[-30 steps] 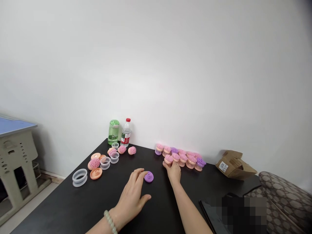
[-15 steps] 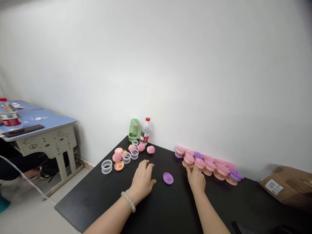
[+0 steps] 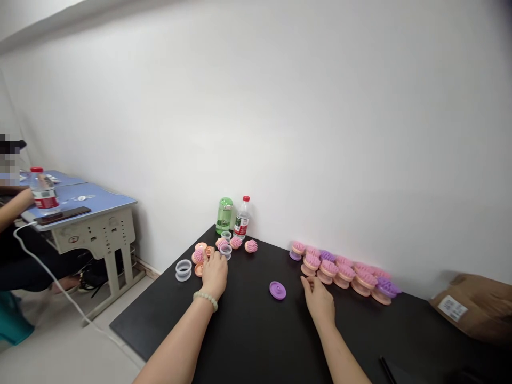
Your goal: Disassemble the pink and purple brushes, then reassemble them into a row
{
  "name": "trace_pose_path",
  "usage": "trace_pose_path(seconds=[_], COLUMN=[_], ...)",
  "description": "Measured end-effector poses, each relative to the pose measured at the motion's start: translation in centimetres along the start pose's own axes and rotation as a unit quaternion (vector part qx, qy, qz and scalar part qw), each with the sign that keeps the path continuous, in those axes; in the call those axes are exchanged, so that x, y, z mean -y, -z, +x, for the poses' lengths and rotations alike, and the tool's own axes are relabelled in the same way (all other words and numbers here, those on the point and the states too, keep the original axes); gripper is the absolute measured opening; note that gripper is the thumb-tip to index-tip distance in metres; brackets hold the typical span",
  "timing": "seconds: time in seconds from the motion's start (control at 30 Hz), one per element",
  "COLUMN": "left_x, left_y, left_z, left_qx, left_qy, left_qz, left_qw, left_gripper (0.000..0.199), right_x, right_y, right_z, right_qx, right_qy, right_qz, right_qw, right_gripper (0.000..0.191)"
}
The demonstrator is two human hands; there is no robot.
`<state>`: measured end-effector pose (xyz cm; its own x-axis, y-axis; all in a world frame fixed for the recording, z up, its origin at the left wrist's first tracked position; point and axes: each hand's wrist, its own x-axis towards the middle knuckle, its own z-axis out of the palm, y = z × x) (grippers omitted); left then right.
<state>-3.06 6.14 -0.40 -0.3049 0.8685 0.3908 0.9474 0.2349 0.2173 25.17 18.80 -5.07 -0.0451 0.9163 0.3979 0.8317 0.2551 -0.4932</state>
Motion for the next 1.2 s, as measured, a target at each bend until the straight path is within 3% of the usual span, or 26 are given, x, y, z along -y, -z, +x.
trace_pose_path(seconds=[0.13,0.3,0.43,0.57,0.63,0.73,0.87,1.07,1.2], left_x=[-2.0,-4.4,-4.9,-4.3,-3.7,-2.2,-0.1,0.7,0.3], left_y=[-0.1,-0.4,-0.2,0.5,0.7,1.0,0.5,-1.7,-2.5], left_z=[-1.0,-2.6,-2.9,-2.4,-1.9,-1.1,-0.3,0.7,1.4], left_qx=[0.047,0.117,0.148,0.139,0.105,0.028,-0.008,0.024,0.053], left_qy=[-0.068,-0.159,-0.2,-0.218,-0.198,-0.089,0.019,0.012,-0.012], left_qz=[-0.067,-0.156,-0.206,-0.209,-0.174,-0.089,-0.041,-0.028,-0.032], left_qw=[0.994,0.968,0.947,0.943,0.959,0.992,0.999,0.999,0.998], left_gripper=[0.023,0.038,0.042,0.044,0.042,0.031,0.032,0.071,0.073], right_x=[1.5,3.4,3.2,2.5,2.2,2.0,1.8,1.6,2.1], right_y=[-0.6,-1.9,-2.5,-2.9,-3.1,-3.4,-3.7,-4.1,-3.9], right_z=[-1.8,-3.8,-3.9,-3.5,-3.4,-3.3,-3.3,-3.3,-2.9], right_qx=[0.001,0.03,0.046,0.051,0.048,0.043,0.047,0.025,0.004], right_qy=[0.107,0.227,0.26,0.27,0.275,0.277,0.28,0.275,0.254], right_qz=[0.052,0.062,0.051,0.052,0.049,0.039,0.032,0.058,0.086], right_qw=[0.993,0.971,0.963,0.96,0.959,0.959,0.958,0.959,0.963], right_gripper=[0.039,0.039,0.029,0.034,0.037,0.036,0.032,0.037,0.041])
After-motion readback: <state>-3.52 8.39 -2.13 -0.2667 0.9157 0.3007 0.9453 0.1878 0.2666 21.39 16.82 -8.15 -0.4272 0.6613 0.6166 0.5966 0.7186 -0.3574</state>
